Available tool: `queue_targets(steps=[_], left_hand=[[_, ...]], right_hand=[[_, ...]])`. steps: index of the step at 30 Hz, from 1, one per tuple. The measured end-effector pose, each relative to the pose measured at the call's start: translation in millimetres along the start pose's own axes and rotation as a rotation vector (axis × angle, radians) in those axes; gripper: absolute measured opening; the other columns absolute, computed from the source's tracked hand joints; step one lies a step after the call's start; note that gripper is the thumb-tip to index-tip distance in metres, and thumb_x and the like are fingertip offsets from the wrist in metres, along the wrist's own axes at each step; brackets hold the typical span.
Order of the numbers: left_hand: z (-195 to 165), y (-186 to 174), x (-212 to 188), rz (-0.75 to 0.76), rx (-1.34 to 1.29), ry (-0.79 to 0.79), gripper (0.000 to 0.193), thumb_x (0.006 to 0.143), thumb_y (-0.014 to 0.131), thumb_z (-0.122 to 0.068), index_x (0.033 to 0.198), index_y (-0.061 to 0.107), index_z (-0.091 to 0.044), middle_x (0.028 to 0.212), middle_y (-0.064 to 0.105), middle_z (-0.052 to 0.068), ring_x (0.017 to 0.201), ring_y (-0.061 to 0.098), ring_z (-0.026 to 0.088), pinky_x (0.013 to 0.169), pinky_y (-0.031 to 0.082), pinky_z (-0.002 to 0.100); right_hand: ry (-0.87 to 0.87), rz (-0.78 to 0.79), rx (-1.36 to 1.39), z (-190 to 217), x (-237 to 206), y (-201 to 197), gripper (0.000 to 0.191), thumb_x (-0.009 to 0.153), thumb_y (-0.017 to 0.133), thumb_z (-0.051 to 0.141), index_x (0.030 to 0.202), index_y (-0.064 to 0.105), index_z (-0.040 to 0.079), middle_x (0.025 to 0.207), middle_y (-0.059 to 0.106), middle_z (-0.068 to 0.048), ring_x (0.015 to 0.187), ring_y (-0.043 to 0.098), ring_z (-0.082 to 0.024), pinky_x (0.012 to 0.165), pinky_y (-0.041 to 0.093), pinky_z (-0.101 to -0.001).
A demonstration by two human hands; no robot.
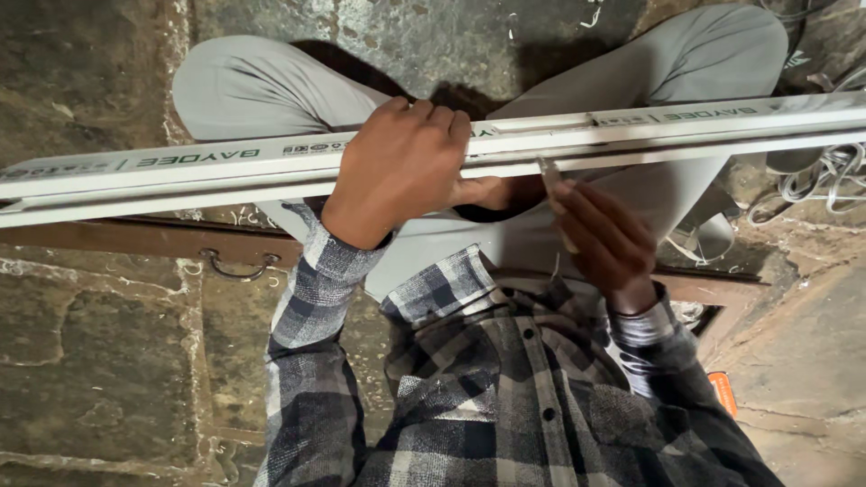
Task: The person sits on the floor and scrapes the inner channel of white PVC window profiles with a small handheld scraper, working one profile at a time. They pick each profile from a pile on the floor, scrape along its groove, and set it aside with the finished pieces.
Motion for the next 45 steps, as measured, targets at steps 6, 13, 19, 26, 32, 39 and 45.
queue_targets(steps=[6, 13, 19, 26, 32, 39, 45], left_hand=[[-1, 2, 1, 0.024, 0.0, 0.006, 0.064, 0.09, 0.069, -0.065, 0.083, 0.07, -0.001, 0.073, 0.067, 0.012, 0.07, 0.066, 0.028, 0.072, 0.053, 0.04], [-1, -1, 0, -0.004, 0.021, 0.006, 0.063, 0.087, 0.07, -0.064, 0.087, 0.07, -0.001, 0.075, 0.068, 0.012, 0.073, 0.067, 0.028, 0.075, 0.054, 0.039], [-2, 0, 0, 0.017, 0.008, 0.004, 0.064, 0.089, 0.07, -0.065, 0.086, 0.07, -0.001, 0.075, 0.068, 0.012, 0.072, 0.067, 0.028, 0.074, 0.054, 0.04], [0, 4, 0, 0.092, -0.017, -0.016, 0.068, 0.085, 0.069, -0.068, 0.083, 0.069, 0.0, 0.072, 0.068, 0.013, 0.068, 0.066, 0.029, 0.071, 0.053, 0.04], [4, 4, -3, -0.007, -0.042, 0.003, 0.062, 0.082, 0.07, -0.064, 0.089, 0.068, -0.003, 0.086, 0.069, 0.011, 0.086, 0.068, 0.028, 0.078, 0.053, 0.043], [8, 18, -53, 0.019, 0.162, 0.005, 0.029, 0.096, 0.066, -0.018, 0.121, 0.067, -0.002, 0.107, 0.066, 0.013, 0.102, 0.065, 0.031, 0.086, 0.051, 0.045], [154, -39, -184, -0.013, 0.082, -0.423, 0.09, 0.082, 0.081, -0.061, 0.143, 0.052, -0.002, 0.148, 0.046, 0.032, 0.141, 0.036, 0.052, 0.116, 0.016, 0.074]], right_hand=[[-0.012, 0.043, 0.009, 0, -1, -12, 0.013, 0.095, 0.071, -0.002, 0.108, 0.072, -0.003, 0.116, 0.075, -0.017, 0.11, 0.074, -0.035, 0.09, 0.064, -0.0412], [-0.046, 0.052, 0.047, -1, 12, -9, 0.018, 0.093, 0.067, -0.002, 0.111, 0.072, -0.003, 0.115, 0.075, -0.017, 0.109, 0.075, -0.035, 0.089, 0.065, -0.0429], [-0.001, 0.089, 0.014, -3, 10, -17, 0.011, 0.099, 0.075, -0.001, 0.109, 0.072, 0.0, 0.116, 0.075, -0.014, 0.11, 0.075, -0.033, 0.092, 0.064, -0.039], [-0.002, 0.069, 0.129, 4, 7, 0, 0.017, 0.095, 0.072, 0.006, 0.111, 0.074, 0.001, 0.117, 0.075, -0.015, 0.112, 0.073, -0.032, 0.094, 0.063, -0.0412], [0.015, -0.154, 0.062, -8, -4, -9, 0.012, 0.102, 0.064, 0.002, 0.108, 0.073, -0.002, 0.11, 0.076, -0.021, 0.107, 0.076, -0.035, 0.091, 0.061, -0.0468], [0.188, -0.438, 0.129, -71, -20, -37, 0.012, 0.102, 0.069, -0.011, 0.114, 0.066, -0.012, 0.118, 0.073, -0.026, 0.108, 0.072, -0.043, 0.093, 0.061, -0.0447], [0.662, -0.417, 0.154, -119, -57, -50, 0.032, 0.102, 0.045, -0.014, 0.118, 0.074, -0.014, 0.119, 0.078, -0.022, 0.107, 0.074, -0.029, 0.098, 0.06, -0.0376]])
Point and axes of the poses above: each hand's wrist, its own x-axis towards the middle knuckle, its own y-axis out of the palm, z = x × y, the point moved 4 cm from there along x, towards the middle knuckle
